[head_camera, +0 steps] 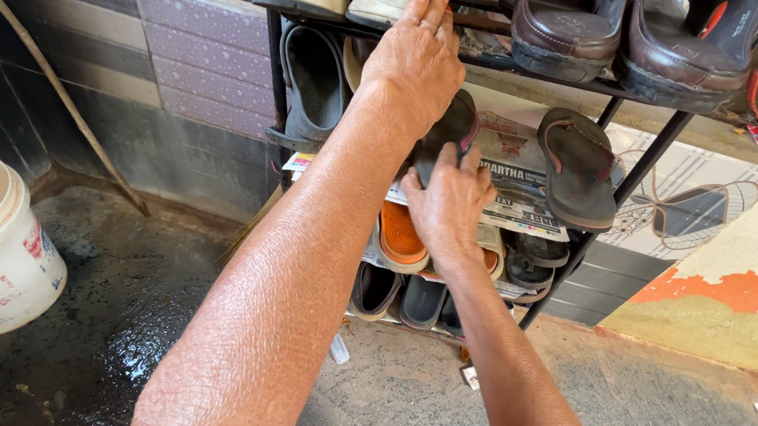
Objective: The person removes various shoes from a multi-tiered shoe rack and rearranges them neatly on the shelves. They handle sandals, flip-flops, and clogs one at a time, placing them back in an organized manner.
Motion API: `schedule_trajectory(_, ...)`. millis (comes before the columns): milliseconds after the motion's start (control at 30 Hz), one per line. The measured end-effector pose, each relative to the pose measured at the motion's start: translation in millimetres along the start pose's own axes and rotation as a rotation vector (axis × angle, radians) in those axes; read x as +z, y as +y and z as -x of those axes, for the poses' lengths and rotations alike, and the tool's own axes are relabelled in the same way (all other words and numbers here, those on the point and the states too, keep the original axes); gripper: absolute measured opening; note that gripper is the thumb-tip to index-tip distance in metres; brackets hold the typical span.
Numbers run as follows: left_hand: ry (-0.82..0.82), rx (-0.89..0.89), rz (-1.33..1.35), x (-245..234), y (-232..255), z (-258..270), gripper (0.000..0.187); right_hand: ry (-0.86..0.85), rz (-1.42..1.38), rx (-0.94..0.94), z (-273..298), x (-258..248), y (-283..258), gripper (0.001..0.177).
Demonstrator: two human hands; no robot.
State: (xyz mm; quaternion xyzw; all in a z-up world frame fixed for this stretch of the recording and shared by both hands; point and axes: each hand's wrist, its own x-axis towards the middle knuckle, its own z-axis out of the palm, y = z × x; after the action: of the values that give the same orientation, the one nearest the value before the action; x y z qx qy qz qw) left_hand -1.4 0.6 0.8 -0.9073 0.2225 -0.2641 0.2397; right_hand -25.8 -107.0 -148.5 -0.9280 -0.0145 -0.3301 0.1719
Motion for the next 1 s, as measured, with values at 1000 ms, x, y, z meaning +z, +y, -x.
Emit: schedule_trajectory(1000, 0.022, 0.006, 0.011, 0.1, -0.1, 1.2, 0.056, 0.156, 0.387, 0.179, -8.2, -63.8, 145.1, 0.055)
